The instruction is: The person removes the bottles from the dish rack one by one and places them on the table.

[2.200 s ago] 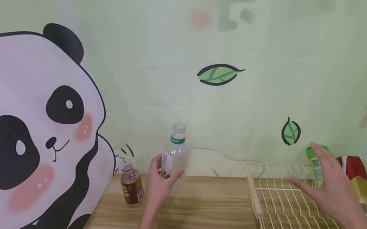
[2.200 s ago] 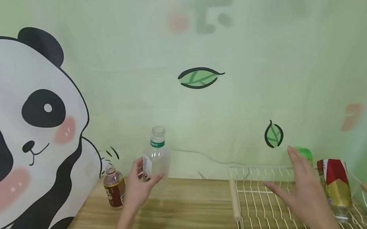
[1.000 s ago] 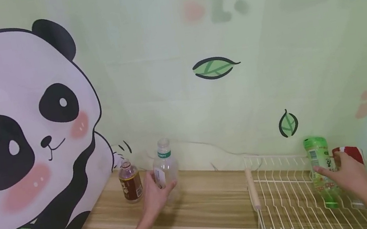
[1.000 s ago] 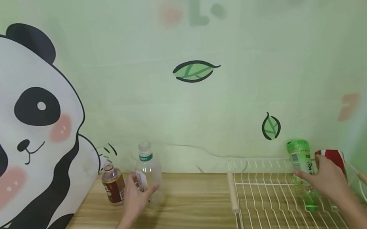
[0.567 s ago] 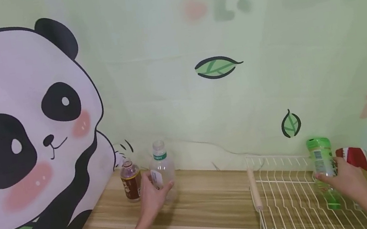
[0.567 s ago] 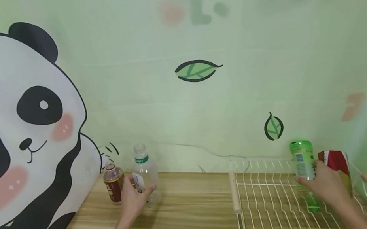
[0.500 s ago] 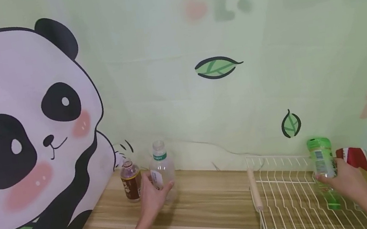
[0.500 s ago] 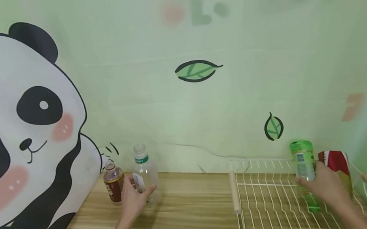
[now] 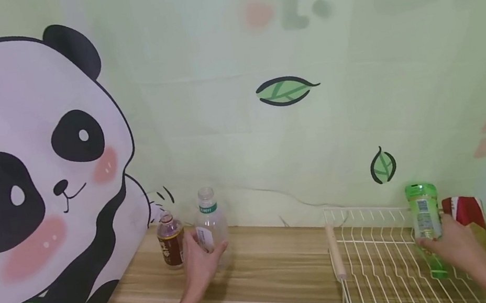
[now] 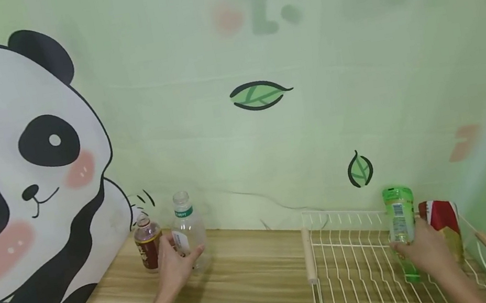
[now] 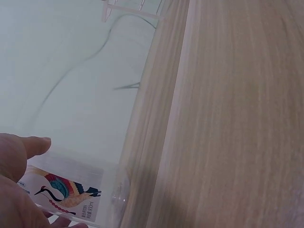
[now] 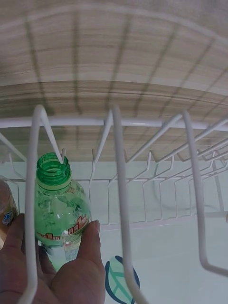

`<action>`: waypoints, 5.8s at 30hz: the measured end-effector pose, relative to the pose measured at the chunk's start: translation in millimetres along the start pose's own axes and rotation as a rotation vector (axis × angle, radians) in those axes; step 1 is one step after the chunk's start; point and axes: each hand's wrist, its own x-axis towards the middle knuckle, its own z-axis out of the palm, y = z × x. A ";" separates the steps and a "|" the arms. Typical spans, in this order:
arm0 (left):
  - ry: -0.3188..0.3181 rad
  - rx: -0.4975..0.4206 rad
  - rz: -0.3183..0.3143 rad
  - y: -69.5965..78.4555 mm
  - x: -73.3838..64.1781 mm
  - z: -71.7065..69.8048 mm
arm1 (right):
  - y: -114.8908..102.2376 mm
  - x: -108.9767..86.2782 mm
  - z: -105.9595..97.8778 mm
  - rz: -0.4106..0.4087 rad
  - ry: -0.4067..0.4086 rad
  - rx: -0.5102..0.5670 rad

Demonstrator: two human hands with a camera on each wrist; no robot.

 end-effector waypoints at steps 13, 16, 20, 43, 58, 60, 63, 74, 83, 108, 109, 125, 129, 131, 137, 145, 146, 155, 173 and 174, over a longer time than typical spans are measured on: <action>-0.049 -0.016 -0.033 -1.8 0.5 -6.9 | -4.1 -2.6 1.9 0.003 0.012 -0.009; -0.071 -0.016 -0.048 0.2 0.1 -8.8 | -2.8 -3.1 2.3 0.031 0.002 0.001; -0.090 -0.012 -0.035 0.7 -1.3 -12.6 | -1.2 -3.6 3.7 0.047 -0.019 0.014; -0.130 0.118 0.153 19.3 -7.8 -46.8 | -19.9 -9.3 -11.5 -0.046 0.067 -0.014; 0.034 0.169 0.378 78.0 -14.3 -79.6 | -67.5 -26.9 -27.9 -0.203 0.168 -0.033; 0.069 0.165 0.434 91.5 -15.3 -83.5 | -76.5 -30.0 -29.0 -0.237 0.179 -0.025; 0.079 0.141 0.512 116.2 -17.8 -86.0 | -89.0 -34.6 -30.4 -0.298 0.211 -0.011; -0.115 0.191 0.796 180.2 -29.1 -59.9 | -142.1 -47.3 -29.1 -0.407 0.208 -0.006; -0.192 0.292 1.068 208.8 -26.7 -30.1 | -175.0 -57.0 -14.1 -0.523 0.218 -0.007; -0.312 0.753 1.201 222.2 -43.8 7.0 | -205.5 -75.6 21.2 -0.860 0.317 -0.142; -0.301 0.755 1.211 220.7 -44.0 8.5 | -205.3 -75.0 22.6 -0.860 0.313 -0.136; -0.331 0.669 1.190 204.9 -46.4 26.8 | -201.8 -71.2 36.7 -0.886 0.318 -0.141; -0.299 0.695 1.191 205.2 -49.9 27.2 | -202.1 -70.2 38.0 -0.890 0.332 -0.146; -0.280 0.712 1.197 205.7 -52.3 26.9 | -201.9 -69.7 38.7 -0.887 0.333 -0.143; -0.247 0.742 1.195 204.5 -59.8 28.5 | -200.3 -69.9 41.4 -0.883 0.344 -0.134; -0.250 0.724 1.164 199.1 -62.0 33.6 | -200.3 -70.7 45.1 -0.857 0.311 -0.166; -0.258 0.717 1.159 198.3 -61.3 33.6 | -200.2 -70.8 44.7 -0.858 0.311 -0.179; -0.351 0.654 0.990 185.2 -44.1 22.3 | -186.2 -72.9 31.7 -0.880 0.335 -0.168; -0.294 0.126 0.605 128.0 -17.3 21.8 | -124.5 -72.1 -29.8 -0.624 0.342 -0.006; -0.298 0.089 0.578 124.8 -16.5 23.1 | -119.7 -71.0 -32.8 -0.611 0.353 -0.003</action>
